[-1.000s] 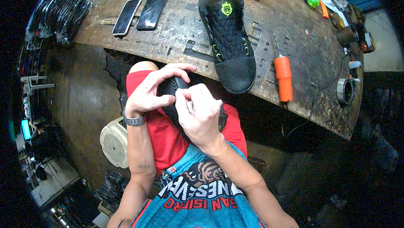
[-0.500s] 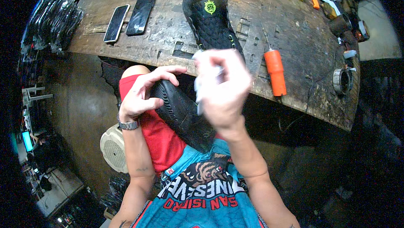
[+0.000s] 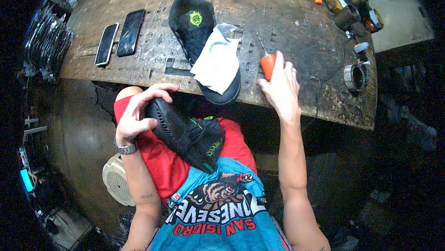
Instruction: The person sits at a workbench and uses a rotary tool to grind and shape the sole of a black shoe. They repeatedly reposition the shoe, inspect the sole, and continue grinding along the edges and surface of the sole.
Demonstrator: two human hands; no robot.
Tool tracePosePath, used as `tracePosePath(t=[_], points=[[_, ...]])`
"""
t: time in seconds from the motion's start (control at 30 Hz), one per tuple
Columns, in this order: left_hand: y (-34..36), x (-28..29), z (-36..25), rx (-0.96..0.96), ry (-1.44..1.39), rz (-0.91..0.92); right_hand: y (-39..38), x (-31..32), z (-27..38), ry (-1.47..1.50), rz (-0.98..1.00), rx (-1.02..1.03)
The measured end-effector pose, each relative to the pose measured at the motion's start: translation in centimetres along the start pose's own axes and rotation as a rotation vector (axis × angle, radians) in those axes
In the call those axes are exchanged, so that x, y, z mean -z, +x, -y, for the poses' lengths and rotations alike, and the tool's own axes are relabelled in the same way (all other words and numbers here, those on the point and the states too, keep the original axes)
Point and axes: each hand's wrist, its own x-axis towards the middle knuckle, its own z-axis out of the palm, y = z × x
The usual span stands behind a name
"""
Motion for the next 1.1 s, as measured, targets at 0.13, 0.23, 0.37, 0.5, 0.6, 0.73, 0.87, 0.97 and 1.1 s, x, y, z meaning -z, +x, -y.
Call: tracePosePath(t=[0.13,0.23,0.37,0.5,0.6,0.73,0.87,0.97,1.1], points=[[0.1,-0.1,0.2,-0.03,0.014,0.008,0.0,-0.7,-1.7,0.285,-0.062,0.028],[0.1,-0.1,0.3,-0.016,-0.009,0.011,-1.8,1.1,-2.4,0.866,0.068,-0.003],[0.4,-0.2,0.3,-0.035,0.001,0.018,-7.5,4.0,-2.3,1.206,0.252,0.081],[0.5,-0.2,0.4,-0.036,0.016,0.016,-11.8,3.2,-0.1,1.38,0.452,0.077],[0.5,-0.3,0.4,-0.024,0.024,0.008,-13.5,1.3,1.6,1.337,0.605,0.273],[0.5,-0.5,0.2,-0.011,0.026,0.001,-14.8,-0.4,3.5,0.973,0.742,0.309],[0.4,-0.4,0.0,0.003,0.036,0.004,-15.2,-0.9,4.9,0.845,0.629,0.423],[0.4,-0.3,0.1,0.003,0.037,0.009,-15.2,-0.8,5.3,0.809,0.625,0.405],[0.4,-0.2,0.2,0.003,0.048,0.017,-15.0,-0.8,5.4,0.771,0.596,0.421]])
